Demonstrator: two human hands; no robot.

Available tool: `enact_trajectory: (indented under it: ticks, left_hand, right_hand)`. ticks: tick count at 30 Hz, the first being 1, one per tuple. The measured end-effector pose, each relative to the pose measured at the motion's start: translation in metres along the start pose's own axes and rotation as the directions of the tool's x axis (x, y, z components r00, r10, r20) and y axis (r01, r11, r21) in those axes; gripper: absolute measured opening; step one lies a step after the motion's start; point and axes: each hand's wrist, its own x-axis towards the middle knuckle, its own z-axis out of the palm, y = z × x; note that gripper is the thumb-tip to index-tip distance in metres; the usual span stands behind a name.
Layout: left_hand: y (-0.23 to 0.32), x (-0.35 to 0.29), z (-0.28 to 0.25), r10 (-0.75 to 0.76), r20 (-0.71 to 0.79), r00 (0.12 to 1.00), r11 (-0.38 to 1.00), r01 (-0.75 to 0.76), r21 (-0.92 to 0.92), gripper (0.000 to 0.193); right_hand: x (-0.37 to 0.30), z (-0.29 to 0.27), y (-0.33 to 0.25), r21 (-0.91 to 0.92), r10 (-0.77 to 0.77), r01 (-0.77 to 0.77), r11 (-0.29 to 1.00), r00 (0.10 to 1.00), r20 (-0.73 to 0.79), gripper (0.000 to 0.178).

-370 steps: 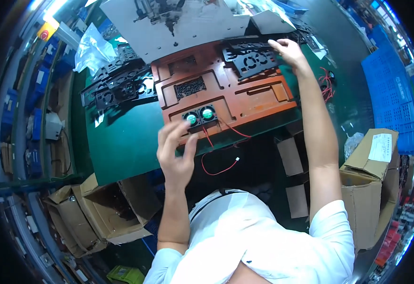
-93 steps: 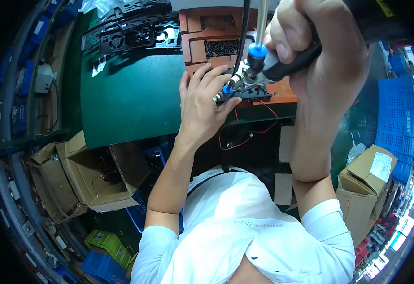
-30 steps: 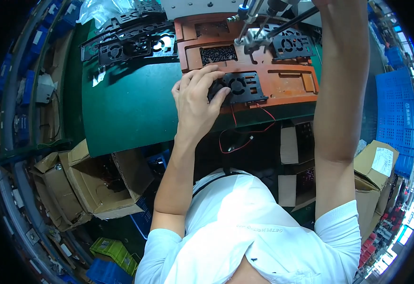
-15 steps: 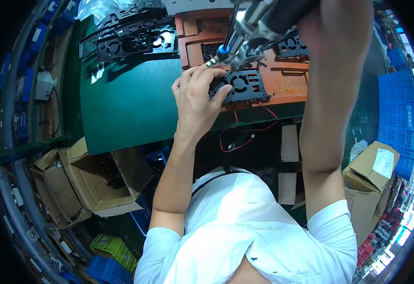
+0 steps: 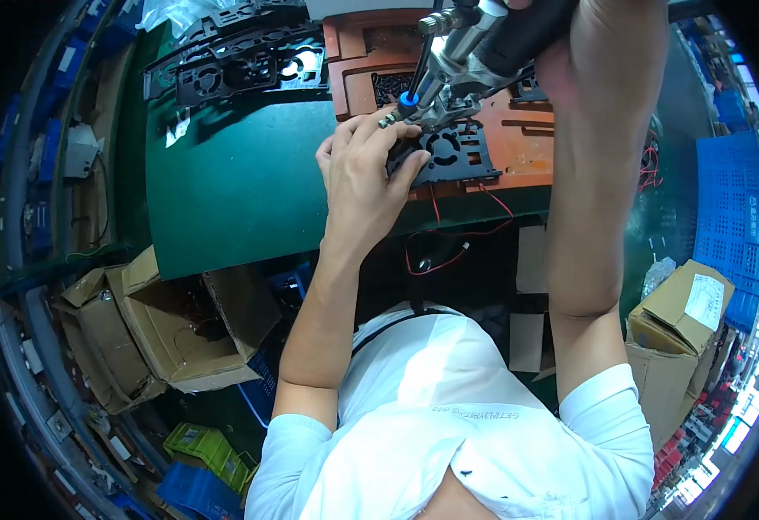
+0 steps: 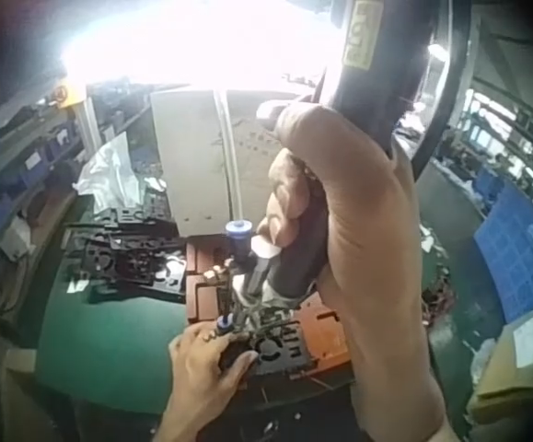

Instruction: Assembling cooling fan units by placing components into a jig and securing them with a pneumatic screwdriver.

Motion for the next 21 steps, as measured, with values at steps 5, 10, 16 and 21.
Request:
enact_trajectory:
  ticks: [5,10,16,21]
  left_hand:
    - [0.0,0.0,-0.001,-0.044,0.046,0.998,0.999,0.044,0.007,0.031]
    - [-0.005,-0.009,-0.006,0.021,0.022,1.0,1.0,-0.021,-0.009,0.038]
    - [-0.007,-0.01,-0.004,0.041,0.014,0.999,0.996,-0.04,-0.078,0.047]
    - [-0.009,-0.015,-0.004,0.039,-0.014,0.999,0.996,-0.04,-0.076,0.048]
  right_hand:
    - [-0.001,-0.007,0.012,-0.066,-0.088,0.092,0.994,0.994,0.06,0.028]
    - [-0.003,0.006,0.005,-0.074,-0.001,0.001,0.997,1.0,-0.001,0.029]
    - [-0.004,0.013,0.001,-0.098,0.036,-0.036,0.995,0.999,0.0,0.024]
    - [0.0,0.004,0.012,-0.113,-0.195,0.211,0.971,0.971,0.138,0.015]
